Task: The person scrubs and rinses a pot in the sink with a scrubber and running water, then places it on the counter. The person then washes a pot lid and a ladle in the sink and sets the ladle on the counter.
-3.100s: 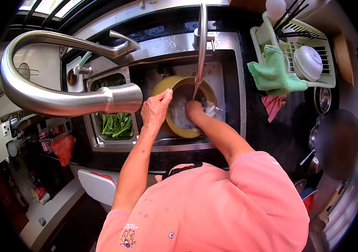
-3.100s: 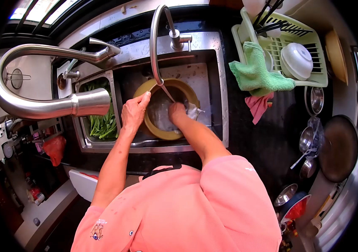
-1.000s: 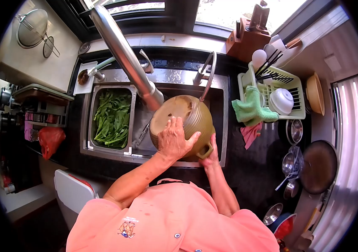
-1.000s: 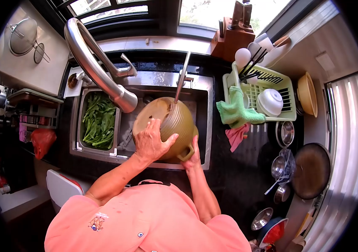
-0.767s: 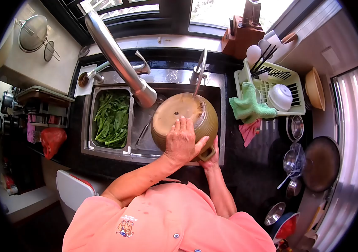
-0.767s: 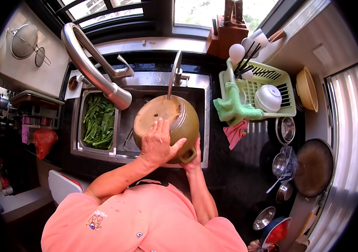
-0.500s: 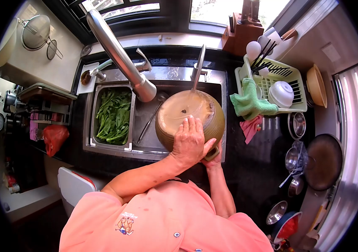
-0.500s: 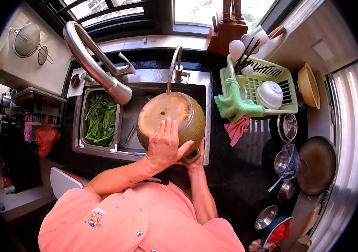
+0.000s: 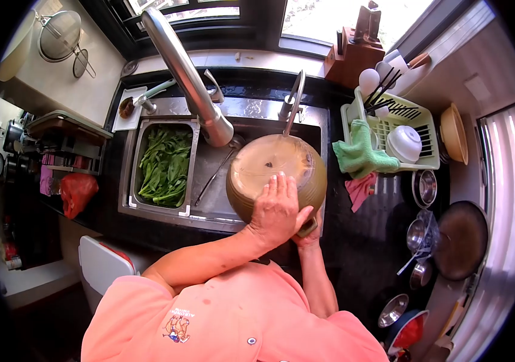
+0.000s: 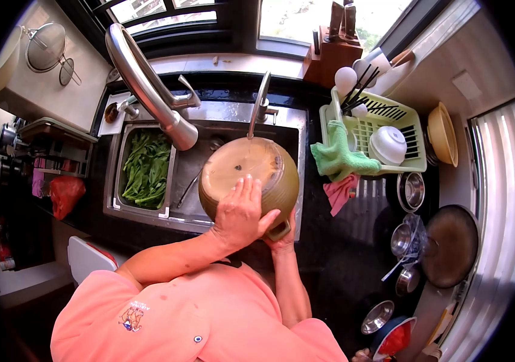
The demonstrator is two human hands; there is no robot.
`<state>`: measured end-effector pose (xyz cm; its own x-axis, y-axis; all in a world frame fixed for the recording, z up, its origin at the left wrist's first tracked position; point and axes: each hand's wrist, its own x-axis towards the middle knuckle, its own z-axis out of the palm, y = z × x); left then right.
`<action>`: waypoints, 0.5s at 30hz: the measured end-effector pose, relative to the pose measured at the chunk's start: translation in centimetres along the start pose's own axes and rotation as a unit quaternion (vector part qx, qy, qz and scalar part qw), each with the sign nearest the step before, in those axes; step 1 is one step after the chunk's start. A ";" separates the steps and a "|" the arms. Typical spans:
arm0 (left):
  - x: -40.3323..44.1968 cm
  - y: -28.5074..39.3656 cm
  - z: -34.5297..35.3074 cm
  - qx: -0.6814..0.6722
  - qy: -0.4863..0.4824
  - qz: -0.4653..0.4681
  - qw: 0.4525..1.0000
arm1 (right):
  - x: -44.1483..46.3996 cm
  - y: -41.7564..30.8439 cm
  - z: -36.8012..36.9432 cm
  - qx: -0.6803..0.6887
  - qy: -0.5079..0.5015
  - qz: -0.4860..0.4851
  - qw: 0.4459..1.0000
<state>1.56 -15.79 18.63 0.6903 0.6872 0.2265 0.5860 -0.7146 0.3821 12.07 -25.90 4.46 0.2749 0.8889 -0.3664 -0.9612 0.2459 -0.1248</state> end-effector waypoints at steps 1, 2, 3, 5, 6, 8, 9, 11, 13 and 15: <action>0.4 -0.8 -0.4 -0.033 0.003 -0.025 0.999 | 0.0 -0.4 0.5 -0.030 0.023 -0.003 0.999; 0.7 -1.6 -0.9 -0.067 0.005 -0.049 0.997 | 0.0 -0.7 1.2 -0.045 0.040 -0.005 0.998; 0.9 -2.6 -1.0 -0.096 0.014 -0.066 0.993 | 0.5 -1.1 1.0 -0.067 0.050 0.003 0.996; 0.7 -4.6 0.1 -0.124 0.047 -0.100 0.986 | 1.3 -1.5 1.3 -0.120 0.065 0.007 0.991; 0.8 -5.5 0.4 -0.138 0.063 -0.119 0.981 | 1.7 -1.4 2.0 -0.149 0.071 0.003 0.986; 1.2 -7.3 0.7 -0.160 0.022 -0.218 0.962 | 3.0 -1.1 2.9 -0.185 0.095 0.019 0.978; 1.2 -8.6 1.5 -0.166 0.008 -0.249 0.954 | 3.7 -0.9 3.1 -0.190 0.114 0.038 0.974; 1.2 -11.1 3.8 -0.173 -0.002 -0.291 0.941 | 5.9 -0.5 2.5 -0.210 0.148 0.070 0.964; 1.6 -12.8 5.7 -0.189 0.004 -0.341 0.921 | 7.6 0.5 3.4 -0.226 0.163 0.074 0.958; 1.5 -14.0 7.4 -0.194 0.026 -0.368 0.909 | 9.1 1.5 4.3 -0.227 0.189 0.088 0.951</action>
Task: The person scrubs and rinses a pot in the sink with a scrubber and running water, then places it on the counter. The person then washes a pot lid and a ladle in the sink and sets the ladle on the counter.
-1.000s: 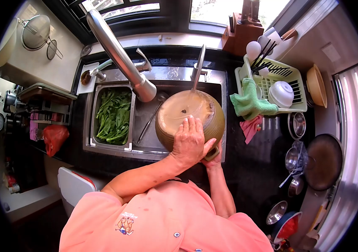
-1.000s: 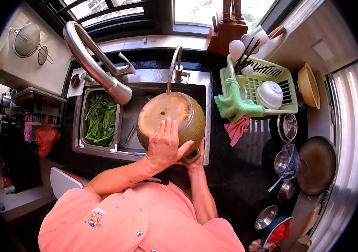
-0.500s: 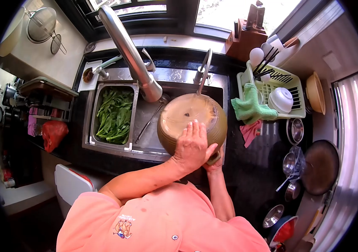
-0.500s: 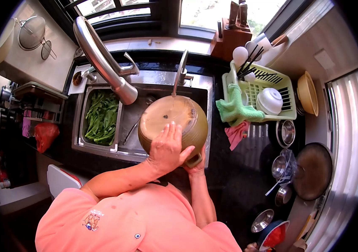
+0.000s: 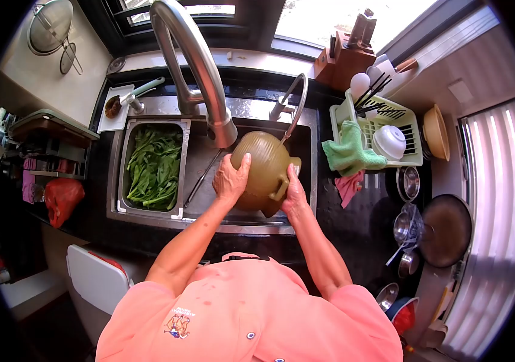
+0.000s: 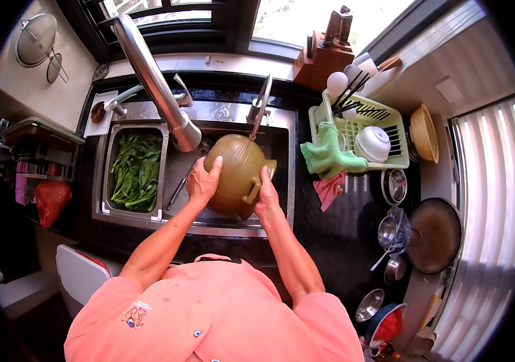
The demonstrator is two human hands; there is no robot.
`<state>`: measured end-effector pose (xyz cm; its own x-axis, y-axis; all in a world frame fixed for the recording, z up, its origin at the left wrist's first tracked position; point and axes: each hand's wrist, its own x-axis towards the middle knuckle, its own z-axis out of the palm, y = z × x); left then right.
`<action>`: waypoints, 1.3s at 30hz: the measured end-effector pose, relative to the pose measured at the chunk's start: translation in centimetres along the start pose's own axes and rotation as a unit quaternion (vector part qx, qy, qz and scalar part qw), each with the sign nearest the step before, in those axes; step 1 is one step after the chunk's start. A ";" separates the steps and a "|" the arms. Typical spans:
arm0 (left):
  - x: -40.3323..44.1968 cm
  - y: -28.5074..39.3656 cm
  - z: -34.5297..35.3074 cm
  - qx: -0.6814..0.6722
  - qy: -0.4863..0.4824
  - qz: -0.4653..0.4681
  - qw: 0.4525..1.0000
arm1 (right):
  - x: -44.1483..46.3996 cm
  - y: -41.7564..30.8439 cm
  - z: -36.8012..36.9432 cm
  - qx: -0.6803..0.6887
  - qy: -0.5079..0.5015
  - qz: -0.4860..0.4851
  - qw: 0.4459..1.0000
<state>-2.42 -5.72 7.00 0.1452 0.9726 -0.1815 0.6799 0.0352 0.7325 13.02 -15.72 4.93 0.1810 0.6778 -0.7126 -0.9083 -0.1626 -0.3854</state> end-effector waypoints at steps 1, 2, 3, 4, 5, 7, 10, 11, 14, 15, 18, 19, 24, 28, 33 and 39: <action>0.5 -0.6 0.6 -0.006 0.016 -0.007 1.000 | 0.5 0.2 0.7 -0.001 0.008 0.004 1.000; 1.0 -1.1 1.2 -0.013 0.033 -0.013 0.999 | 1.0 0.3 1.4 -0.003 0.016 0.007 1.000; 1.6 -1.4 1.7 -0.020 0.051 -0.019 0.998 | 1.4 0.4 2.0 -0.004 0.023 0.010 1.000; 2.0 -1.6 1.8 -0.019 0.034 -0.034 0.999 | 2.5 0.8 1.7 -0.002 0.032 0.013 0.999; 2.3 -1.7 2.0 -0.014 0.039 -0.015 0.999 | 3.4 1.1 1.2 0.002 0.037 0.009 0.999; 2.7 -1.8 2.2 -0.003 0.048 0.022 0.999 | 4.4 1.6 1.1 0.008 0.049 0.005 0.999; 2.2 -1.5 2.7 0.076 0.081 0.147 0.983 | 3.0 1.6 2.1 0.033 0.063 -0.004 0.997; 1.5 -1.5 2.9 0.098 0.083 0.173 0.977 | 2.4 1.5 2.5 0.045 0.067 -0.006 0.997; -1.6 -1.9 3.1 0.125 0.078 0.235 0.961 | 2.2 2.0 0.6 0.091 0.027 -0.045 0.994; -2.5 -2.8 3.6 0.053 0.090 0.197 0.975 | 1.9 2.0 -0.2 0.082 0.013 -0.049 0.995; -2.8 -5.9 5.4 -0.190 0.093 0.012 0.977 | -0.2 1.4 -2.2 0.055 -0.012 -0.051 0.997; -1.7 -8.4 5.8 -0.254 0.023 -0.078 0.964 | -0.8 0.9 -2.9 0.045 -0.017 -0.044 0.998; 2.7 -12.6 5.4 -0.564 -0.302 -0.327 0.696 | -2.9 0.0 -3.3 -0.057 -0.037 -0.059 0.996; 4.0 -11.5 5.7 -0.618 -0.390 -0.277 0.624 | -4.0 -0.8 -1.8 -0.237 0.020 -0.111 0.965; 6.5 -10.2 3.6 -0.664 -0.365 -0.255 0.600 | -3.5 -2.5 0.3 -0.445 0.015 -0.125 0.887; 11.0 -10.9 2.1 -0.555 -0.414 -0.198 0.694 | -2.4 -3.6 1.8 -0.514 -0.022 -0.121 0.849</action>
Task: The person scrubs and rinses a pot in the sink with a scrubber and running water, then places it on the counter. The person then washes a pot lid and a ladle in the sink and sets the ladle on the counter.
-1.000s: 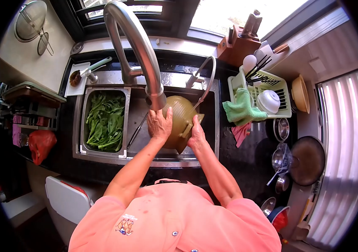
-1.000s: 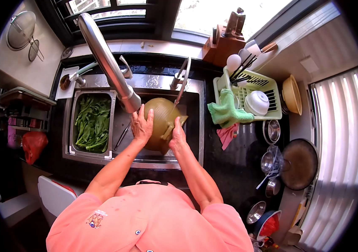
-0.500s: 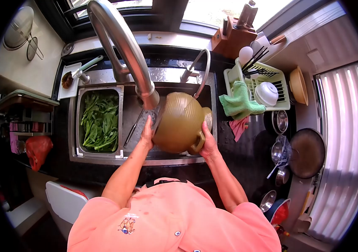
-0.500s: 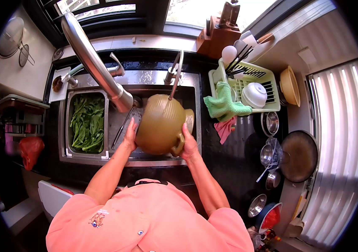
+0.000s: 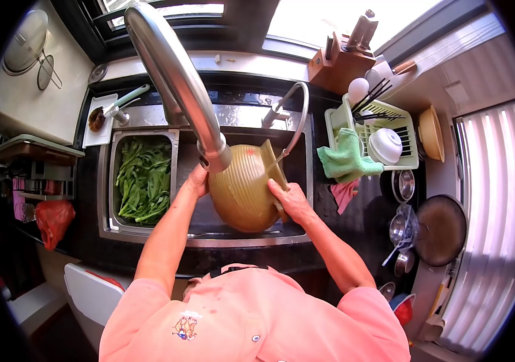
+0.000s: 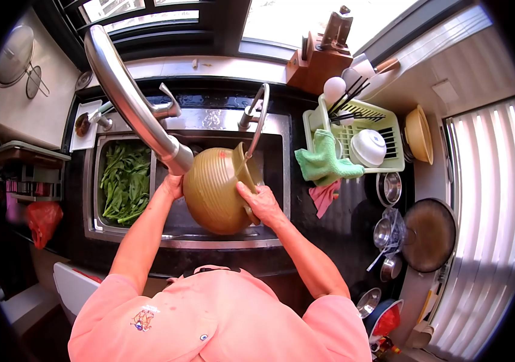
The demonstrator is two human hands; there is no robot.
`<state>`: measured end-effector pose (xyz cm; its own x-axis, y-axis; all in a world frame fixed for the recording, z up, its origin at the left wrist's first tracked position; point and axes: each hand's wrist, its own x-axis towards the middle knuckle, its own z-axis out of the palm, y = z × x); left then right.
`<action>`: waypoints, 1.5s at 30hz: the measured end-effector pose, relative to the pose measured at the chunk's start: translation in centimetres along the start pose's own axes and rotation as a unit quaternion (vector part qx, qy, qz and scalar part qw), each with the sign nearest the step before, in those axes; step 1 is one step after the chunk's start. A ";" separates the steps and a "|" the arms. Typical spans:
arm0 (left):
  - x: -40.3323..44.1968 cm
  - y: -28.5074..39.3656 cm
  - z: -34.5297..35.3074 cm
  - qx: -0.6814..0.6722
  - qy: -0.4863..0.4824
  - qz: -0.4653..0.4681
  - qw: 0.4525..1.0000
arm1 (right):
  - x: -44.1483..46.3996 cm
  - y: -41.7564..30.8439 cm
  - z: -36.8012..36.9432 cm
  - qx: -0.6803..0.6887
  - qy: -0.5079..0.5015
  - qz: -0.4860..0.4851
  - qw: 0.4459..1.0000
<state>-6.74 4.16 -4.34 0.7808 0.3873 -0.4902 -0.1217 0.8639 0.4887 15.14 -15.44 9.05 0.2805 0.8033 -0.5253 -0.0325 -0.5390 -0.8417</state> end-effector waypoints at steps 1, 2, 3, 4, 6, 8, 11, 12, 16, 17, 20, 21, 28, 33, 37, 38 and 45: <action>1.4 0.0 -1.2 0.075 0.003 0.024 0.997 | -0.1 -0.7 -0.1 -0.004 -0.011 0.007 1.000; 3.3 -0.4 -2.5 0.150 0.007 0.047 0.988 | -0.1 -1.3 -0.1 -0.021 -0.023 0.007 0.999; 4.5 -0.7 -3.5 0.225 0.009 0.068 0.972 | -0.1 -2.1 -0.1 -0.037 -0.034 0.006 0.999; 3.9 0.0 -2.0 0.294 0.017 0.092 0.951 | -0.1 -2.9 -0.2 -0.053 -0.044 0.005 0.998; 1.7 2.1 4.2 0.428 0.029 0.137 0.893 | 0.2 -4.6 -0.4 -0.137 -0.077 0.020 0.987; 1.7 2.5 6.3 0.397 -0.028 0.107 0.911 | 0.2 -6.3 -0.3 -0.214 -0.107 0.028 0.971; 2.9 2.3 4.2 0.403 -0.034 0.085 0.911 | -0.5 -9.2 0.6 -0.329 -0.127 0.003 0.936; 3.4 1.8 2.8 0.407 -0.012 0.073 0.910 | -0.7 -9.8 0.7 -0.357 -0.145 -0.022 0.922; 5.0 0.0 -2.1 0.319 0.046 0.001 0.947 | -1.6 -12.1 1.2 -0.423 -0.220 -0.090 0.874; 5.6 0.0 -2.7 0.292 0.042 -0.008 0.956 | -1.9 -12.6 1.4 -0.435 -0.235 -0.082 0.865; 5.3 1.4 -1.0 0.139 0.058 -0.032 0.988 | -2.4 -13.1 1.4 -0.458 -0.263 -0.094 0.844; 4.2 2.6 1.4 0.095 0.072 -0.035 0.992 | -2.7 -13.0 1.4 -0.457 -0.271 -0.109 0.840; 7.9 2.5 -1.1 0.024 0.048 -0.024 0.998 | -4.3 -11.1 0.1 -0.539 -0.301 -0.222 0.754; 3.8 2.4 -1.4 0.202 0.075 0.014 0.976 | -4.9 -9.9 -2.1 -0.566 -0.326 -0.299 0.696; -2.4 5.9 4.2 0.187 0.128 0.009 0.974 | -3.5 -8.5 -3.2 -0.604 -0.312 -0.327 0.656; -3.0 5.9 3.5 0.175 0.153 0.017 0.973 | -2.9 -7.6 -3.3 -0.601 -0.285 -0.363 0.652; -6.3 4.5 5.7 0.193 0.191 0.105 0.957 | 3.8 -0.2 -3.6 -0.648 -0.236 -0.397 0.606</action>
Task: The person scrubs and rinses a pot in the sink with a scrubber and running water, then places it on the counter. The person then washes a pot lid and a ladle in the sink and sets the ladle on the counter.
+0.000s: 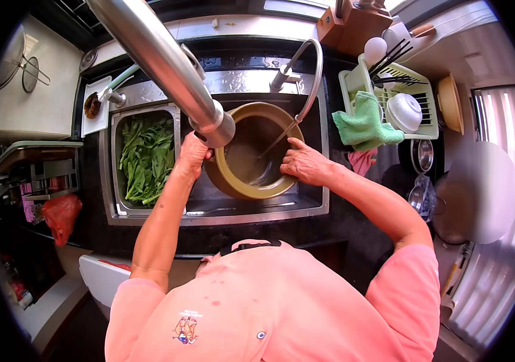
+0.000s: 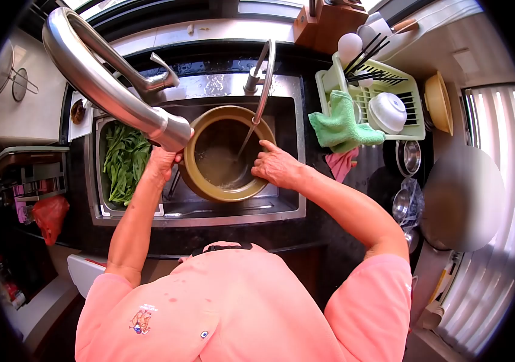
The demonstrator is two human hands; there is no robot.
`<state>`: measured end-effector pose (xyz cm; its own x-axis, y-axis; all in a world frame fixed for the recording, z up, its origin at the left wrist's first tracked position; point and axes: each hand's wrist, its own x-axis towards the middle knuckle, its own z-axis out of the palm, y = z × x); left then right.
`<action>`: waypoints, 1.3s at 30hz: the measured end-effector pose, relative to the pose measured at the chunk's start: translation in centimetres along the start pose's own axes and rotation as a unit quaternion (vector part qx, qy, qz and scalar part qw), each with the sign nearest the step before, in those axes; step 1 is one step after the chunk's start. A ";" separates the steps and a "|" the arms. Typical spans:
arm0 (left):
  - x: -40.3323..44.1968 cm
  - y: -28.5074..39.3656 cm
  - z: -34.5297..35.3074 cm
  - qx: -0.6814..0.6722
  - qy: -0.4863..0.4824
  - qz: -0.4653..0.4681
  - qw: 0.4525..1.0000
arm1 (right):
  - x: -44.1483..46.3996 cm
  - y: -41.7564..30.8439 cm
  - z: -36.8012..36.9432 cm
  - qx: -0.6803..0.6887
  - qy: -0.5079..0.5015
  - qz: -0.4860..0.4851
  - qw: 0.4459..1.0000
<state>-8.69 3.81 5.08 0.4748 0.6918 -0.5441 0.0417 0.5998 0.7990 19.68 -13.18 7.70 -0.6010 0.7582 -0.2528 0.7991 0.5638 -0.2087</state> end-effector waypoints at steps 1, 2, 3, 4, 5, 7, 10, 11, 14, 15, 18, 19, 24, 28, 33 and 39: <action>0.0 -0.7 0.3 0.011 0.011 0.002 1.000 | 0.3 0.6 1.2 -0.016 0.000 -0.003 1.000; 0.0 -1.3 0.7 0.011 0.029 -0.003 1.000 | 0.6 1.1 2.5 -0.032 0.000 -0.005 0.999; -0.2 -1.7 0.9 0.016 0.042 0.010 0.999 | 1.0 1.4 3.4 -0.045 0.000 -0.008 0.999; -0.4 -2.3 1.2 0.022 0.055 0.021 0.998 | 1.3 1.6 4.4 -0.052 -0.014 -0.003 0.999; -0.7 -2.7 1.5 0.027 0.068 0.033 0.997 | 1.5 1.8 5.4 -0.051 -0.015 0.000 0.999; -0.9 -3.2 2.4 0.059 0.080 0.057 0.993 | 1.8 2.2 7.1 -0.050 -0.016 0.007 0.999; -0.3 -5.0 2.9 0.074 0.090 0.070 0.991 | 2.1 2.6 9.2 -0.058 -0.007 0.017 0.998; -0.1 -5.5 3.1 0.075 0.093 0.070 0.990 | 2.1 2.7 9.8 -0.059 -0.003 0.022 0.998; -0.5 -5.3 4.1 0.081 0.090 0.044 0.992 | 1.9 2.5 11.4 -0.061 0.002 0.036 0.997; -0.7 -5.4 4.2 0.090 0.091 0.042 0.991 | 1.9 2.4 11.2 -0.067 -0.004 0.036 0.997; -1.3 -5.3 4.3 0.111 0.091 0.040 0.989 | 1.8 1.2 11.2 -0.073 -0.043 0.057 0.995; -1.1 -5.2 4.3 0.114 0.091 0.045 0.988 | 2.1 0.7 11.2 -0.074 -0.071 0.077 0.992; -1.7 -5.5 4.6 0.157 0.077 0.078 0.981 | 7.0 -0.8 7.0 0.111 -0.230 0.154 0.954; -2.0 -5.3 5.4 0.210 0.084 0.119 0.967 | 15.4 3.6 18.4 0.213 -0.047 0.260 0.941; -2.2 -5.5 6.2 0.224 0.146 0.110 0.957 | 17.9 3.1 27.3 0.305 0.011 0.445 0.842; -1.5 -4.8 7.6 0.223 0.165 0.124 0.953 | 19.1 -5.6 20.8 0.848 -0.091 0.248 0.460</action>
<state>-2.94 -3.11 3.99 0.2188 0.9232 -0.3159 0.3692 0.2213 0.9026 3.40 -8.70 -15.58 -0.4660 0.5284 -0.7096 -0.2293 -0.8468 -0.4800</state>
